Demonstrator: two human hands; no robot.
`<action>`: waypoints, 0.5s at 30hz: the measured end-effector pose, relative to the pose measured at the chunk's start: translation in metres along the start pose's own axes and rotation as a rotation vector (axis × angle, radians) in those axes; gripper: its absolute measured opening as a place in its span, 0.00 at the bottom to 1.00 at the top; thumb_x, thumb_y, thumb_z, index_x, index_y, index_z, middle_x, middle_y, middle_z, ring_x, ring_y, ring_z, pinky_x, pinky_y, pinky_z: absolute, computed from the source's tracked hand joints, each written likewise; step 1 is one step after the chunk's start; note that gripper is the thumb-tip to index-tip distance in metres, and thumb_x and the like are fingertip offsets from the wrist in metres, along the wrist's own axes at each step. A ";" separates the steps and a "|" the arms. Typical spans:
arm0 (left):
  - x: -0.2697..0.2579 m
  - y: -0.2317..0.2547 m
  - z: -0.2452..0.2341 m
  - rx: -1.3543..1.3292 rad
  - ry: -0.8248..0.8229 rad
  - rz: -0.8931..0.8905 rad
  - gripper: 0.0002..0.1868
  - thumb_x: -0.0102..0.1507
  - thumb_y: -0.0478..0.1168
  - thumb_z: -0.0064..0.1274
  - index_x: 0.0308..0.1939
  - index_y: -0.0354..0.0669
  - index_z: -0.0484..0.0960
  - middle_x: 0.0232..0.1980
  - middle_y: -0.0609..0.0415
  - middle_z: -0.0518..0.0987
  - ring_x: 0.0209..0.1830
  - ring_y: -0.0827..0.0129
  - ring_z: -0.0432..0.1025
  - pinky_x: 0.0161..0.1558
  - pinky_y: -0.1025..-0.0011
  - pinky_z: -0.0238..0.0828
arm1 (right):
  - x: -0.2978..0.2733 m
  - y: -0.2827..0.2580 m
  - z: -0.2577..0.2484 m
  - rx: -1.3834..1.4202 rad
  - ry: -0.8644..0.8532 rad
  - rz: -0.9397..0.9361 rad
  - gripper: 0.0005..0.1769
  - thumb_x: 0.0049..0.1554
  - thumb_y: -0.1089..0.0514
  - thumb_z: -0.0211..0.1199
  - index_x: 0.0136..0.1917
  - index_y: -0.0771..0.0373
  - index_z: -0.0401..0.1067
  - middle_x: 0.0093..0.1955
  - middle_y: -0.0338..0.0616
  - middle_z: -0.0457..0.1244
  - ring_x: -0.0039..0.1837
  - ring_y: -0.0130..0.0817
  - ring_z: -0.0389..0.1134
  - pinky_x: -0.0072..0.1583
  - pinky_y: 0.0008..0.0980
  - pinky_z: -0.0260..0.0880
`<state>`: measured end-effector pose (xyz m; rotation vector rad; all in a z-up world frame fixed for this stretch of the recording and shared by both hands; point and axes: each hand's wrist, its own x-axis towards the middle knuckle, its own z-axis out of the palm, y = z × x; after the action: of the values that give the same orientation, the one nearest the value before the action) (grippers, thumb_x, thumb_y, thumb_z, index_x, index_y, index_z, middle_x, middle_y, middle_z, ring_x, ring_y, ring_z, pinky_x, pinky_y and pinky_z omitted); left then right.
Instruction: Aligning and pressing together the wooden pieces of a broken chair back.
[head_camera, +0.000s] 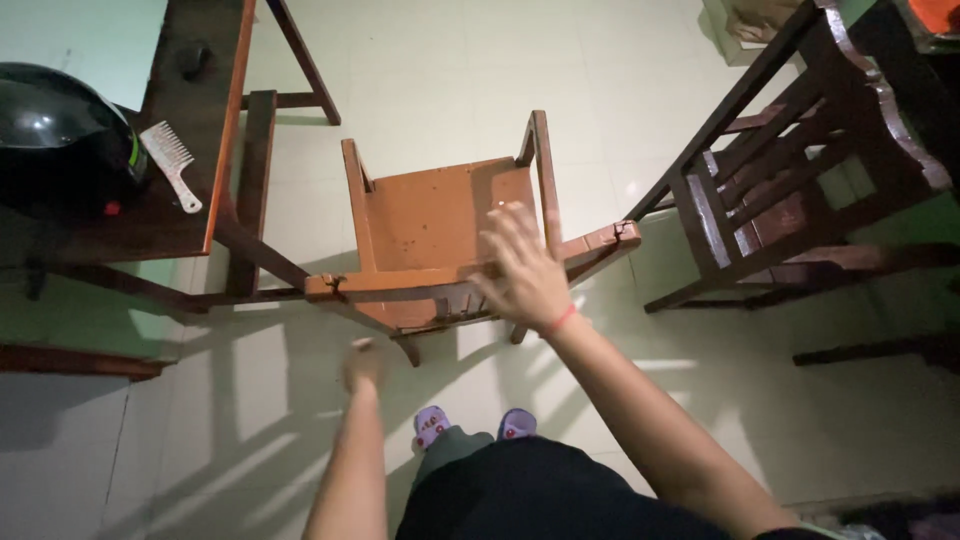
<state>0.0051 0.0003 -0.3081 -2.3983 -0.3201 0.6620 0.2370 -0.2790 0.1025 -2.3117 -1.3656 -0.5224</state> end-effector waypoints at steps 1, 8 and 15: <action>-0.011 -0.015 -0.001 -0.001 0.004 0.006 0.13 0.72 0.39 0.46 0.40 0.50 0.87 0.40 0.59 0.84 0.39 0.64 0.75 0.47 0.65 0.71 | 0.004 -0.006 0.002 -0.005 -0.002 0.005 0.34 0.58 0.33 0.63 0.67 0.57 0.69 0.78 0.46 0.55 0.83 0.47 0.49 0.80 0.61 0.34; -0.045 -0.175 -0.245 2.371 -0.153 0.917 0.28 0.67 0.61 0.33 0.52 0.50 0.83 0.55 0.49 0.78 0.61 0.61 0.68 0.61 0.39 0.53 | 0.037 -0.021 0.020 -0.015 -0.379 0.139 0.35 0.47 0.19 0.63 0.32 0.52 0.75 0.35 0.41 0.69 0.41 0.39 0.72 0.47 0.40 0.69; 0.004 -0.171 -0.224 2.597 -0.292 0.914 0.29 0.66 0.63 0.34 0.45 0.46 0.81 0.39 0.53 0.78 0.37 0.62 0.74 0.32 0.59 0.58 | 0.046 -0.005 0.046 -0.134 0.001 0.006 0.37 0.38 0.18 0.69 0.22 0.53 0.70 0.25 0.40 0.65 0.29 0.39 0.68 0.37 0.36 0.67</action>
<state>0.1169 0.0211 -0.0502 0.2253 1.0104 0.7577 0.2587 -0.2197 0.0876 -2.4204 -1.3613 -0.6310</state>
